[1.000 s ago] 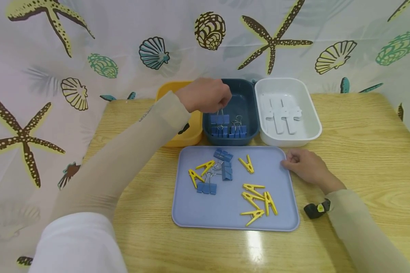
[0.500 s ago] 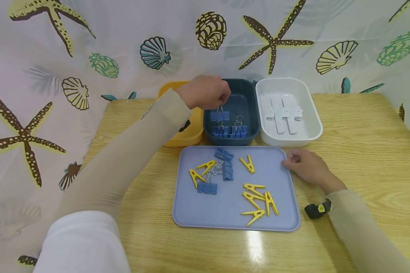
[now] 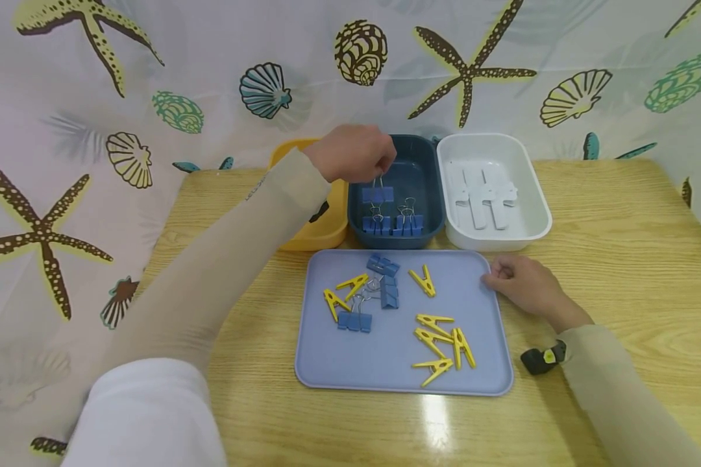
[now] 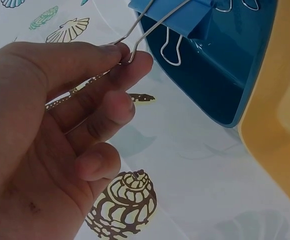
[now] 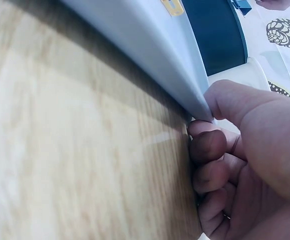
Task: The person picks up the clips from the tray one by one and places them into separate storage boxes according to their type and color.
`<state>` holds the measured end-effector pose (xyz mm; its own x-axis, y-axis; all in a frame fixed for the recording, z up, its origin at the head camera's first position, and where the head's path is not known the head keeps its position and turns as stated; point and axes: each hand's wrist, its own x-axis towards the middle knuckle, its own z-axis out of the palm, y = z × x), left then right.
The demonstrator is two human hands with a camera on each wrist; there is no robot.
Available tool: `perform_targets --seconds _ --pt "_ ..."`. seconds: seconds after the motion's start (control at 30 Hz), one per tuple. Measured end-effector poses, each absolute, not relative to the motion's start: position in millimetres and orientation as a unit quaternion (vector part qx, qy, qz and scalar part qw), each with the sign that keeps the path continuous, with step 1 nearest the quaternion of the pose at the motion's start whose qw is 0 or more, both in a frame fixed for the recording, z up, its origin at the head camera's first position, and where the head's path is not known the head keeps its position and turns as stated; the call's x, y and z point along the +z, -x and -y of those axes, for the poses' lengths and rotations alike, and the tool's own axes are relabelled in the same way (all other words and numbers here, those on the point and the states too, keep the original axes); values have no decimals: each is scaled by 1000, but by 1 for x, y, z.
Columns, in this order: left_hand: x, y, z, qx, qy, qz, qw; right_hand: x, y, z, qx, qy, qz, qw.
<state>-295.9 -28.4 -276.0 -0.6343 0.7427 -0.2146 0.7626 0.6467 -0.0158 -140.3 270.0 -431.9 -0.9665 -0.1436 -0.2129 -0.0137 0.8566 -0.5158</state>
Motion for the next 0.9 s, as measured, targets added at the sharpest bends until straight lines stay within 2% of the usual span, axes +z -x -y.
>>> perform_targets --seconds 0.3,0.9 --pt "-277 302 29 -59 -399 -908 116 -433 140 -270 -264 42 -956 120" --pt "-285 313 25 -59 -389 -912 119 -432 140 -271 -267 46 -955 117"
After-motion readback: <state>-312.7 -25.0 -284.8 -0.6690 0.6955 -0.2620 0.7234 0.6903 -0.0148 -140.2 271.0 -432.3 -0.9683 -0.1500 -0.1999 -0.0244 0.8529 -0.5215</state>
